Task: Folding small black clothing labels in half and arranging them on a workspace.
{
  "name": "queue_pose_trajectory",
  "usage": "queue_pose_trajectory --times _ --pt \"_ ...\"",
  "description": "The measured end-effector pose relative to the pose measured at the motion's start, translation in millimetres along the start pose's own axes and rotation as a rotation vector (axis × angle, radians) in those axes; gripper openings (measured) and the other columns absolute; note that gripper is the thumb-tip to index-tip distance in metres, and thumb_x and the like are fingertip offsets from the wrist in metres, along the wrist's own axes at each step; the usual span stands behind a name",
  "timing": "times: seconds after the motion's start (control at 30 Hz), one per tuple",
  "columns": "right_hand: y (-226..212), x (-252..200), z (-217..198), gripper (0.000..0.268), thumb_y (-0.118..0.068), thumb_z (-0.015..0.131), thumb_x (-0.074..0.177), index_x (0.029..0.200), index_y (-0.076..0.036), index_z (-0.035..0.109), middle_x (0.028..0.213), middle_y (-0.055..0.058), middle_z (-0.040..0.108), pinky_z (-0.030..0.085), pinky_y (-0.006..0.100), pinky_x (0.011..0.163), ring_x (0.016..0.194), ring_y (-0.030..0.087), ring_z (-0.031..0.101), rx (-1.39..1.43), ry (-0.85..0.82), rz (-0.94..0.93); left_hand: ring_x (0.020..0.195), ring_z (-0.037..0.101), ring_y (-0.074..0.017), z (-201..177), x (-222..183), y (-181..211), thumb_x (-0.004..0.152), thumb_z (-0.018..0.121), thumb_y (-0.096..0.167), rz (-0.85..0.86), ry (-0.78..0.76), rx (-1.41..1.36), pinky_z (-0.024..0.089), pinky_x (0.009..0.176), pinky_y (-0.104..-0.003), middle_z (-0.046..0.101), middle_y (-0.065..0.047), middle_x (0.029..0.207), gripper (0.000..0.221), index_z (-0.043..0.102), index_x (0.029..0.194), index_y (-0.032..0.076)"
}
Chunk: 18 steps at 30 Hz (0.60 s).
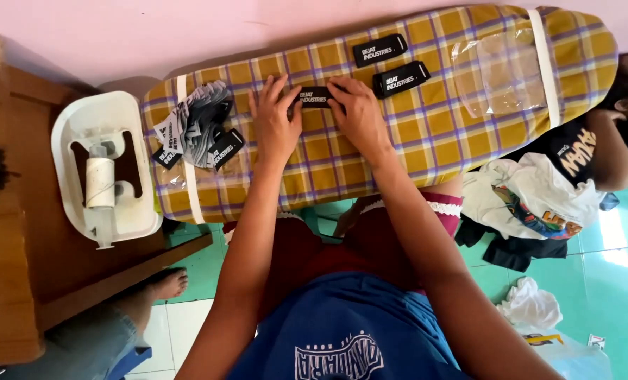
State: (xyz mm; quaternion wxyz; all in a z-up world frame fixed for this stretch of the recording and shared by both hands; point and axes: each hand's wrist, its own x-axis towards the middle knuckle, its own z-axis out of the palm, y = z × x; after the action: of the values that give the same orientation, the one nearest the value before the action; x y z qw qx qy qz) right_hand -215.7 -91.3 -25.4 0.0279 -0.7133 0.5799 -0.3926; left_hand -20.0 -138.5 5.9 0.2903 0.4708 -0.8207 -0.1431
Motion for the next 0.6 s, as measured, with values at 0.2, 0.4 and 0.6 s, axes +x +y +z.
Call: queue_pose_trajectory --times 0.2,0.4,0.6 --pt "-1 -4 -1 0.027 -0.020 0.080 0.095 0.117 -0.004 0.078 0.117 0.012 0.069 0.054 0.040 0.095 0.109 0.032 0.066 -0.113 0.048 0.023 0.138 0.050 -0.0400 10 0 -11 0.101 0.072 0.015 0.029 0.027 0.081 0.026 0.114 -0.073 0.062 -0.013 0.139 0.022 0.075 0.122 0.008" --pt "-19 3 -17 0.032 -0.009 0.084 0.092 0.118 0.007 0.074 0.113 0.015 0.064 0.056 0.044 0.084 0.096 0.033 0.059 -0.055 0.010 0.156 0.135 0.053 -0.0335 11 3 -15 0.097 0.077 0.026 0.071 0.052 0.106 0.027 0.117 -0.066 0.064 -0.007 0.139 0.027 0.077 0.121 0.013" --pt "-24 6 -20 0.038 -0.013 0.080 0.095 0.129 -0.002 0.067 0.117 0.016 0.060 0.052 0.050 0.090 0.100 0.036 0.059 -0.120 -0.064 0.176 0.132 0.056 -0.0325 8 2 -15 0.093 0.082 0.022 0.066 0.104 0.035 0.026 0.117 -0.068 0.062 -0.005 0.133 0.017 0.073 0.106 0.015"
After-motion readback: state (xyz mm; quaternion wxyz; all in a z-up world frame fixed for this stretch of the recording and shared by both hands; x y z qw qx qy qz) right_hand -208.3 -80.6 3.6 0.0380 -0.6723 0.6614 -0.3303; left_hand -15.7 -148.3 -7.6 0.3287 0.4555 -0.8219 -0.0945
